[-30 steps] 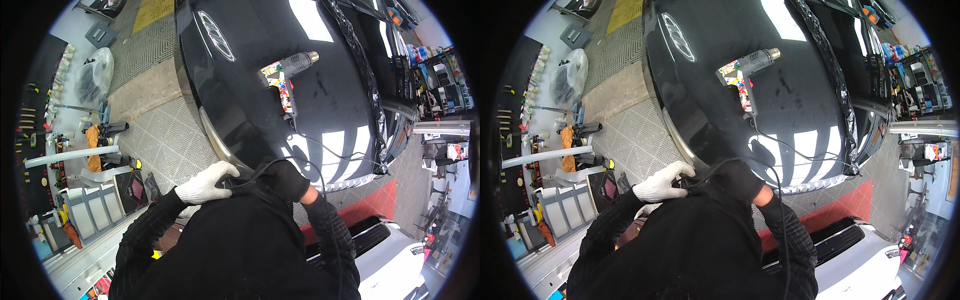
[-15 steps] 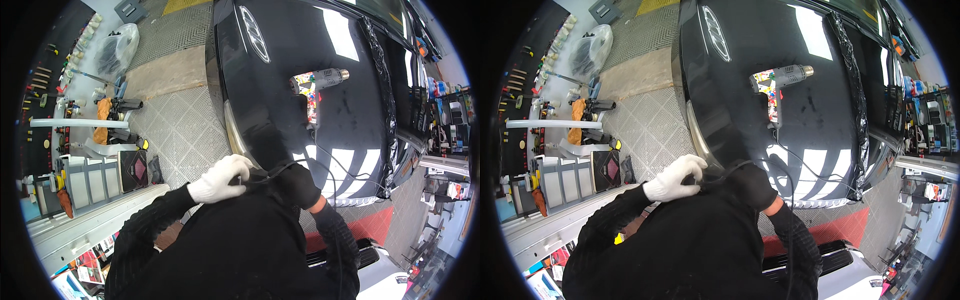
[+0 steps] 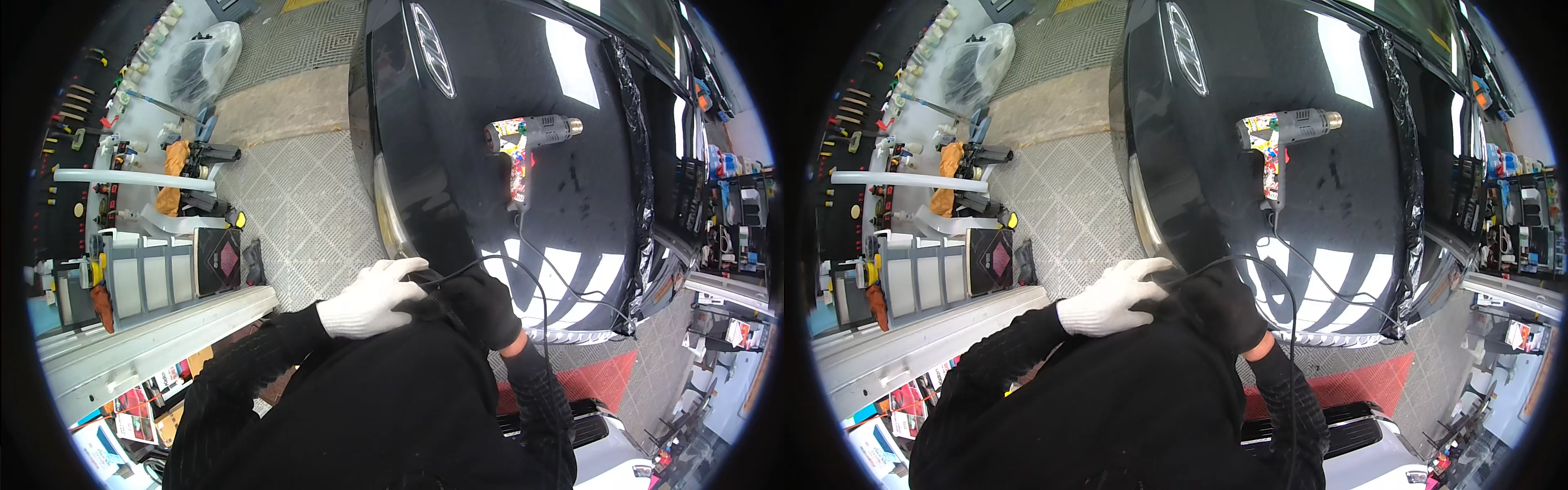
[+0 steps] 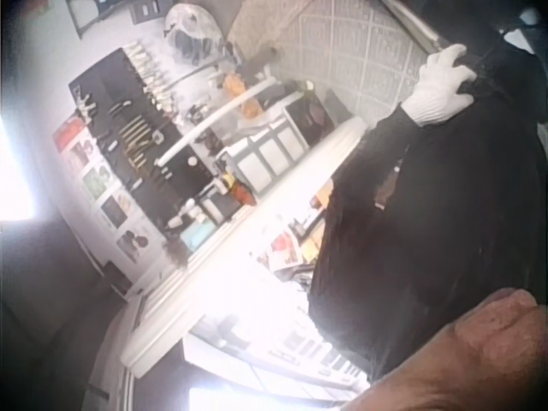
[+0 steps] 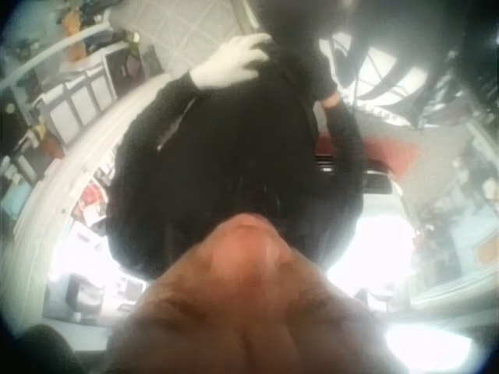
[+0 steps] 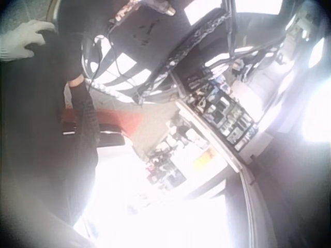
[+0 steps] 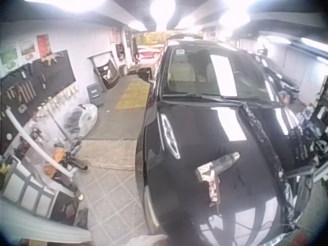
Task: The person applies a black vinyl wrap to the hood of a black car. Using a heat gun in the left hand and a squeegee in the right, they heat and smooth the wrap along the hood's edges and contours, working from the windshield area toward the front bumper.
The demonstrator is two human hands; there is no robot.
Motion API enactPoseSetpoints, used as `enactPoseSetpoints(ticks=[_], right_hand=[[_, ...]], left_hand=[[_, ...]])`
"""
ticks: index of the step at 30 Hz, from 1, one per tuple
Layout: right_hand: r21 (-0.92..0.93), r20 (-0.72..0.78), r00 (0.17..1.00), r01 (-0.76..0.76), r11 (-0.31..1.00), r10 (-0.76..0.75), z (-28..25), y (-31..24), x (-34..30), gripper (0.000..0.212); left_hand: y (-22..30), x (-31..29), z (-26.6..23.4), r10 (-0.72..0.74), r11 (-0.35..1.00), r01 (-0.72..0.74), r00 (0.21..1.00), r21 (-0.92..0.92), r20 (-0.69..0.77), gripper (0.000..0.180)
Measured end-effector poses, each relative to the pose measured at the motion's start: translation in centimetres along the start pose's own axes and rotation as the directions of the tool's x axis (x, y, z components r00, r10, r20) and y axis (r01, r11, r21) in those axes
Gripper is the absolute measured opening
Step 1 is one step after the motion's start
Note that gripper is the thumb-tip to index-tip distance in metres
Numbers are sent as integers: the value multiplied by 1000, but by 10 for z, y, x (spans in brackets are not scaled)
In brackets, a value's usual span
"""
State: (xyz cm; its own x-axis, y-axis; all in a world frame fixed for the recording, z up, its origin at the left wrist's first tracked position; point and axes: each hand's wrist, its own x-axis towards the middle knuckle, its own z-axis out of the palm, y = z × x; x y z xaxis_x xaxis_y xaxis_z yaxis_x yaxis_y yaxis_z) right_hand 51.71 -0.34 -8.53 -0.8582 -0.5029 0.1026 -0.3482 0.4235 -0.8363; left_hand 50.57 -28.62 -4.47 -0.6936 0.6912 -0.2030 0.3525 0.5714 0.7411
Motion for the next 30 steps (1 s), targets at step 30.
enactPoseSetpoints(ticks=[30], right_hand=[[258, -70, 986, -127, 958, 150, 17, -7, 0, 21]], left_hand=[[13, -11, -27, -150, 984, 134, 979, 118, 140, 26]])
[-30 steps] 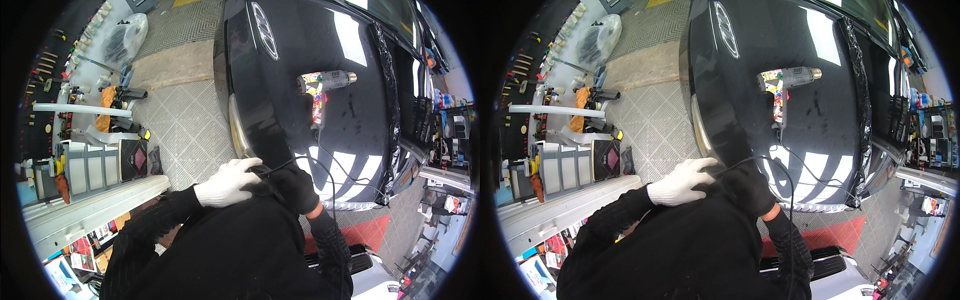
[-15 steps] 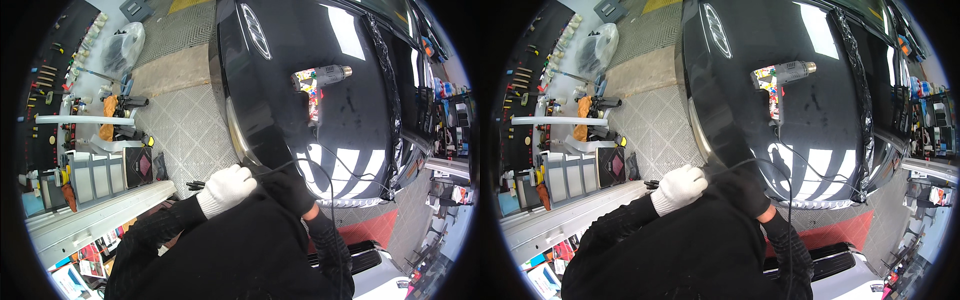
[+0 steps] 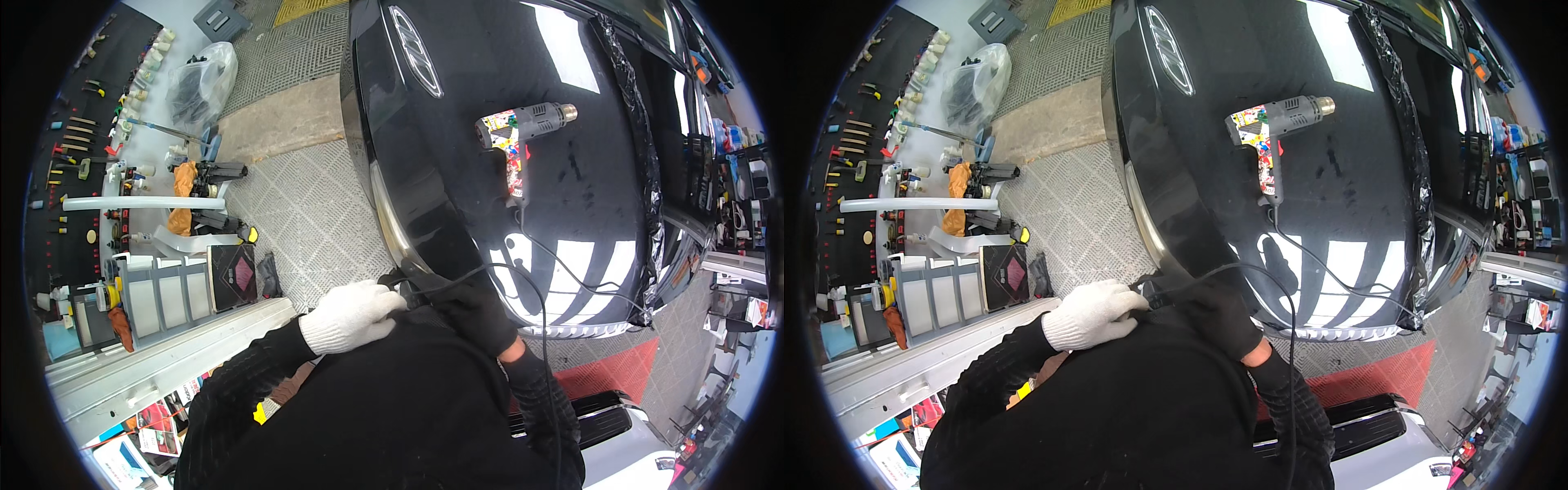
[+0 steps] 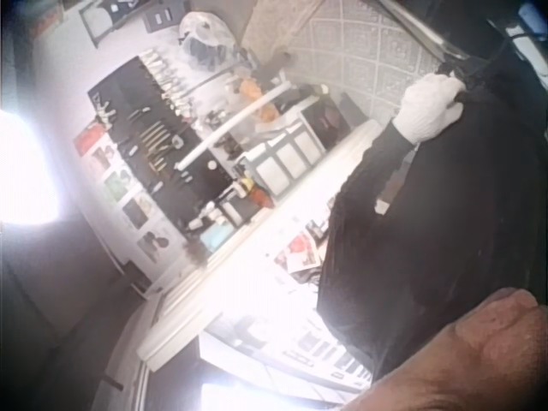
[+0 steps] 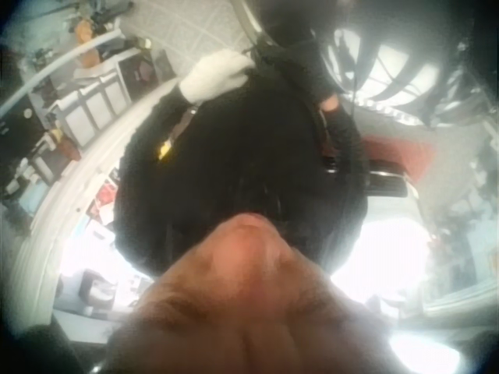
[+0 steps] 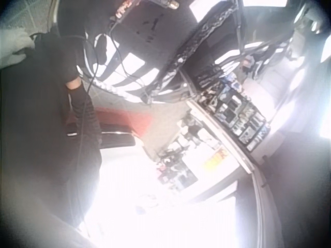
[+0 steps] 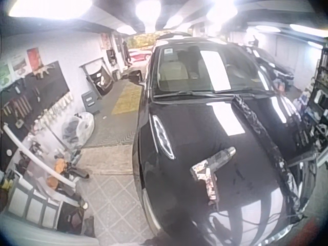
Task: The person applies a black vinyl wrap to the hood of a black car. Using a heat gun in the left hand and a squeegee in the right, they heat and smooth the wrap along the hood's edges and contours, working from the windshield area toward the front bumper.
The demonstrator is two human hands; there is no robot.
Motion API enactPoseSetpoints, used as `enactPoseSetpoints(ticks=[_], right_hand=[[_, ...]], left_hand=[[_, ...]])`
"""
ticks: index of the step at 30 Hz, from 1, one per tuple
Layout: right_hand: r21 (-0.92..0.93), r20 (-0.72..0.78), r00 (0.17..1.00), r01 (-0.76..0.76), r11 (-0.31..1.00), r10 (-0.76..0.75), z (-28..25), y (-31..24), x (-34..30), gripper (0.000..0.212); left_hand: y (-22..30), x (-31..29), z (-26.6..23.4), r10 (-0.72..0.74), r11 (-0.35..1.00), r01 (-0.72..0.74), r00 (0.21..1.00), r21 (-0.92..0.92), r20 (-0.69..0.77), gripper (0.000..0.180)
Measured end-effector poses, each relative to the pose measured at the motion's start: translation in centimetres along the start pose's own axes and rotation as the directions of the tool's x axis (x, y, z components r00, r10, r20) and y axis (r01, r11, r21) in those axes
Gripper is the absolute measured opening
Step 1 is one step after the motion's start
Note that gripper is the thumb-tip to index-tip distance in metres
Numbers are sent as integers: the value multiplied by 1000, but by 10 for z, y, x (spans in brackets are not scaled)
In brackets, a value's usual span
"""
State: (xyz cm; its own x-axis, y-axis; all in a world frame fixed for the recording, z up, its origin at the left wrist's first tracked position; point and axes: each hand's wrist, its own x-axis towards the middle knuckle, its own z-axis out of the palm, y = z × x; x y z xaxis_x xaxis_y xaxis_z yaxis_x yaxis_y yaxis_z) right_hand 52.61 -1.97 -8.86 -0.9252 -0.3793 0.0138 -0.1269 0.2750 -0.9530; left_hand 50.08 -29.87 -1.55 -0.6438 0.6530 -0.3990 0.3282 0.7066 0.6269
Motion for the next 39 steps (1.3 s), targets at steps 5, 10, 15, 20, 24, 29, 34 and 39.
enactPoseSetpoints(ticks=[5, 10, 15, 20, 24, 29, 34, 39], right_hand=[[43, -19, 999, -35, 998, 36, 3, -1, -2, 25], [77, -6, 998, -69, 995, 69, 2, -6, 0, 18], [97, 28, 984, -180, 979, 178, 1, -16, 3, 19], [57, 95, 896, -440, 896, 434, -2, -17, 9, 20], [108, 113, 917, -393, 913, 382, -11, -16, 14, 24], [208, 159, 898, -438, 875, 411, -24, -10, 22, 21], [183, 101, 993, -86, 979, 69, -23, 3, 32, 15], [177, 188, 963, -224, 958, 191, -9, 14, 53, 14]], left_hand=[[2, -1, 15, 110, 985, -93, 987, 144, -121, 17], [2, -3, 30, 193, 951, -119, 950, 287, -246, 16], [-1, -3, 34, 180, 969, -126, 948, 211, -262, 20], [6, 2, 25, -138, 977, 109, 979, -184, -153, 29], [8, 4, 10, -285, 884, 266, 958, -383, 8, 46], [-15, 23, -3, 40, 960, -109, 964, -257, -261, 53], [-33, 39, 1, -117, 846, 104, 993, -522, 8, 41], [-35, 43, -4, -115, 792, 92, 993, -604, 1, 37]])
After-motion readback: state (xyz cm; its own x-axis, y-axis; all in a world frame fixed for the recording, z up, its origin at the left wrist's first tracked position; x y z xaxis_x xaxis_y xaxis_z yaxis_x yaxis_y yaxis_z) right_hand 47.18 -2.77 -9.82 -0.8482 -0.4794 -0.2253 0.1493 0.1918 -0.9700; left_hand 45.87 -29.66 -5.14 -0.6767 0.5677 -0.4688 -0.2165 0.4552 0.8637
